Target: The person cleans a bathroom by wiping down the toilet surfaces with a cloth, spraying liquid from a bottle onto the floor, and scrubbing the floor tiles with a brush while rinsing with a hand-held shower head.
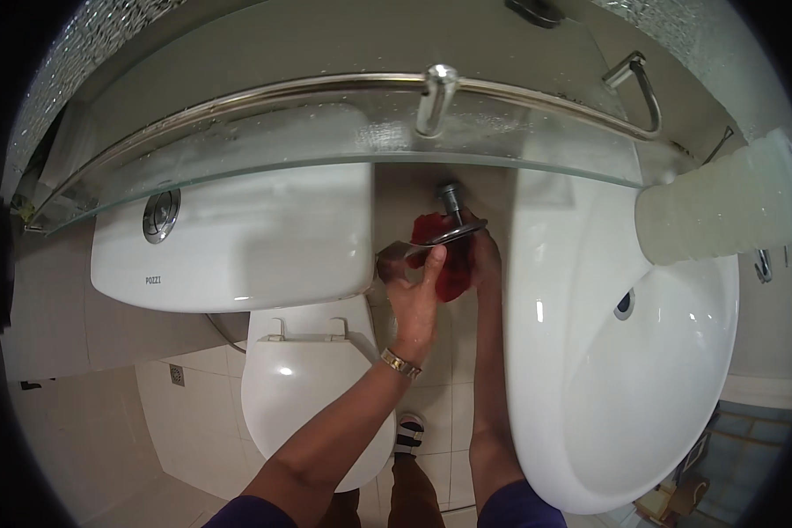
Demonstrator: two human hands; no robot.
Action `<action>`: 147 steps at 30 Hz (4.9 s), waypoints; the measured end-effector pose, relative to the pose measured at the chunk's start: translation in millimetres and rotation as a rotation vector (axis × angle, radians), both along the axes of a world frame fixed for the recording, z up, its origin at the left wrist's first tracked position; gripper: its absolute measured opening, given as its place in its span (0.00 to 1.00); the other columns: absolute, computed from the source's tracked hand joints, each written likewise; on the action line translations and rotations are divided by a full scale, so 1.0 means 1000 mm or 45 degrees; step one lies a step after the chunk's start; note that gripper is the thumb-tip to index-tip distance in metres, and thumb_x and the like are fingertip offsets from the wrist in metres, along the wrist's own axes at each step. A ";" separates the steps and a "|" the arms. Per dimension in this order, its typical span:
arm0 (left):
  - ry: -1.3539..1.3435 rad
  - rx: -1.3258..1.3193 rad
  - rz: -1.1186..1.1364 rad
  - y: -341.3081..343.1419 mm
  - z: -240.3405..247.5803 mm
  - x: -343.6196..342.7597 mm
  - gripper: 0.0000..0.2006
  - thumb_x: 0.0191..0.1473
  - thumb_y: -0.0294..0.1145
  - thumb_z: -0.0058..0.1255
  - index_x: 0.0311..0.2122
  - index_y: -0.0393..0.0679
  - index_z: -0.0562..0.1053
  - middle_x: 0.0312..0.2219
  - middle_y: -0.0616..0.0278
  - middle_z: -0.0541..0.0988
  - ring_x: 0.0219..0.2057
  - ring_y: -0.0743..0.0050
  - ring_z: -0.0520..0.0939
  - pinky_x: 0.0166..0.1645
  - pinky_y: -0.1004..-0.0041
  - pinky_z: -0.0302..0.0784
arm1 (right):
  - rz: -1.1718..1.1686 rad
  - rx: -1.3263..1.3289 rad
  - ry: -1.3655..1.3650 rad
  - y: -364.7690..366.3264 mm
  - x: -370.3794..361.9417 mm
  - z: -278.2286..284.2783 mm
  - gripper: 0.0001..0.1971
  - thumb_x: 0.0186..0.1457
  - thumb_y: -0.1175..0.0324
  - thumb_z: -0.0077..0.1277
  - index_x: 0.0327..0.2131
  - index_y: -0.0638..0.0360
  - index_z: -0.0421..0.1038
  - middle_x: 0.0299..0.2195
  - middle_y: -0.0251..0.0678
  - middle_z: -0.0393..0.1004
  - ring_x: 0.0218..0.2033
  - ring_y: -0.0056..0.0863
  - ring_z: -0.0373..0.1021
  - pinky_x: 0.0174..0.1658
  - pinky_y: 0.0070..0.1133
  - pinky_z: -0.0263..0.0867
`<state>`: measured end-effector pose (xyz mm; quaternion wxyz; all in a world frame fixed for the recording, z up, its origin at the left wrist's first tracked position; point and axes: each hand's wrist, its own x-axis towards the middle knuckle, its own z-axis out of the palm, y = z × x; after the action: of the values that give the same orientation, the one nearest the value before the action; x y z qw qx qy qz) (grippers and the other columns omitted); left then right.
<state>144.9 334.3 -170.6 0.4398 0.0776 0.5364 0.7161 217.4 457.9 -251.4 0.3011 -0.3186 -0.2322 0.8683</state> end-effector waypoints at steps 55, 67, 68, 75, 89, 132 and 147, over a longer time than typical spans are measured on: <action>1.506 -0.158 -0.106 0.025 -0.091 -0.055 0.09 0.46 0.23 0.50 0.36 0.40 0.70 0.42 0.54 0.70 0.44 0.54 0.71 0.49 0.64 0.64 | -0.131 0.616 -1.189 -0.090 -0.007 -0.019 0.33 0.52 0.64 0.49 0.58 0.61 0.46 0.32 0.39 0.74 0.30 0.21 0.70 0.34 0.19 0.65; 1.851 -0.153 -0.304 0.027 -0.065 -0.045 0.13 0.47 0.20 0.46 0.41 0.39 0.66 0.48 0.53 0.64 0.52 0.46 0.61 0.55 0.59 0.58 | -0.015 1.173 -1.401 -0.030 0.019 -0.053 0.27 0.53 0.57 0.49 0.54 0.58 0.56 0.16 0.32 0.65 0.18 0.19 0.62 0.25 0.20 0.61; 1.906 -0.197 -0.253 0.023 -0.064 -0.042 0.16 0.46 0.19 0.46 0.43 0.39 0.65 0.50 0.52 0.61 0.54 0.45 0.59 0.56 0.58 0.56 | 0.013 1.120 -1.439 -0.033 0.018 -0.052 0.29 0.53 0.57 0.49 0.55 0.57 0.54 0.17 0.32 0.66 0.19 0.19 0.63 0.25 0.20 0.61; 1.754 -0.050 -0.287 -0.021 -0.071 -0.023 0.28 0.45 0.15 0.46 0.53 0.40 0.55 0.56 0.47 0.53 0.58 0.43 0.53 0.59 0.56 0.54 | 0.066 0.948 -1.399 -0.047 0.020 -0.032 0.37 0.52 0.58 0.50 0.60 0.54 0.42 0.20 0.37 0.71 0.24 0.22 0.69 0.30 0.19 0.64; 1.392 -0.235 -0.363 -0.127 -0.069 -0.014 0.28 0.43 0.16 0.47 0.52 0.41 0.57 0.54 0.48 0.56 0.55 0.46 0.59 0.57 0.59 0.58 | 0.011 1.017 -1.333 -0.051 0.022 -0.007 0.36 0.52 0.54 0.49 0.59 0.55 0.46 0.24 0.43 0.74 0.27 0.30 0.72 0.33 0.24 0.65; 1.421 -1.282 0.094 -0.412 -0.166 -0.163 0.17 0.55 0.34 0.35 0.49 0.40 0.62 0.45 0.49 0.65 0.46 0.47 0.65 0.48 0.54 0.59 | 1.002 1.860 -0.946 -0.264 -0.240 -0.087 0.14 0.43 0.67 0.48 0.37 0.56 0.72 0.42 0.37 0.71 0.46 0.32 0.64 0.47 0.26 0.62; 0.932 -0.883 0.225 -0.419 -0.174 -0.172 0.21 0.58 0.39 0.35 0.54 0.39 0.58 0.49 0.48 0.65 0.47 0.56 0.65 0.53 0.64 0.57 | 0.714 2.167 -1.681 -0.339 -0.183 -0.065 0.30 0.52 0.53 0.40 0.58 0.53 0.52 0.60 0.46 0.45 0.62 0.49 0.38 0.62 0.37 0.39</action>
<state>-26.7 -84.3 -345.0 0.1609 0.1272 0.8658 0.4563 34.6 118.7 -316.1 0.0318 -0.3439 -0.9304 0.1230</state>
